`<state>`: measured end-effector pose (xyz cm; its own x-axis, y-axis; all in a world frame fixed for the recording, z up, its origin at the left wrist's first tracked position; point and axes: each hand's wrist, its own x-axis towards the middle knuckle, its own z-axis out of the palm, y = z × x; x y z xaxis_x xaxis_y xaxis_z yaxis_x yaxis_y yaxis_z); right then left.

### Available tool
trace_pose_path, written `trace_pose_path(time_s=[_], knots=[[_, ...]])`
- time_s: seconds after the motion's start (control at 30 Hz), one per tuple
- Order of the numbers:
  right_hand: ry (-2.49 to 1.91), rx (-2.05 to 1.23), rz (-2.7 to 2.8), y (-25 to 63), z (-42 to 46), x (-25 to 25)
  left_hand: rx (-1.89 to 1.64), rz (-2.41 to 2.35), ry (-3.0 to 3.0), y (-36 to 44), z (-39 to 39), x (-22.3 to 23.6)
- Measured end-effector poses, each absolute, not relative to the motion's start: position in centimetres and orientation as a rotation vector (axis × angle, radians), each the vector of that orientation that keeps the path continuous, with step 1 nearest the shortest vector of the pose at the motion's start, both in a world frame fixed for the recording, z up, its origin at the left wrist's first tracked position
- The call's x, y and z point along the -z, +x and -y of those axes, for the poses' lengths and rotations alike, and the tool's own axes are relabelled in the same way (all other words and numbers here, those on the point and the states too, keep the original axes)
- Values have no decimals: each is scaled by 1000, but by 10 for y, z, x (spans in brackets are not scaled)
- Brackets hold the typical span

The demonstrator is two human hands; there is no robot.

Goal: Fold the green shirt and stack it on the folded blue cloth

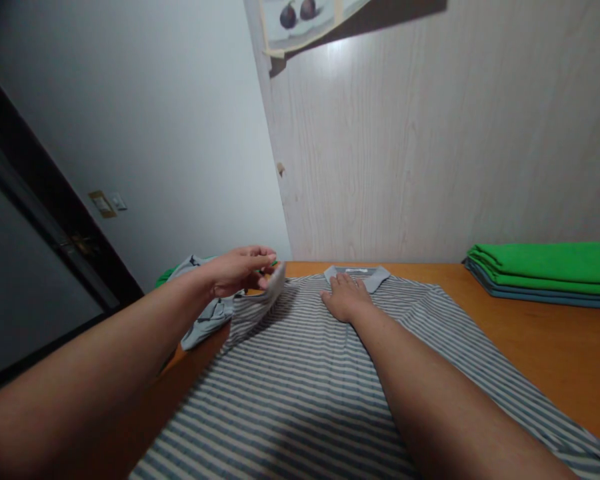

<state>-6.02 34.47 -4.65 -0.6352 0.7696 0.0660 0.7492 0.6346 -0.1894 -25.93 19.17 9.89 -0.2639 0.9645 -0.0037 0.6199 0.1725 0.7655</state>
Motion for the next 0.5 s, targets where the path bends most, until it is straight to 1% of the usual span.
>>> trace_pose_path(time_s=[0.07,0.13,0.23,0.37,0.5], knots=[[-1263,-225,2719,-60,-344,46,-1007,-1707,1363,-245,-188,-102],[-1271,-235,2722,-59,-344,45,-1050,-1689,1306,-241,-183,-99],[-1271,-232,2727,-59,-343,43,-1005,-1883,1370,-252,-179,-80],[-1265,-228,2731,-58,-342,42,-805,-2270,1692,-281,-186,-48],[-1272,-222,2733,-59,-342,43,-711,-2435,1736,-293,-201,-26]])
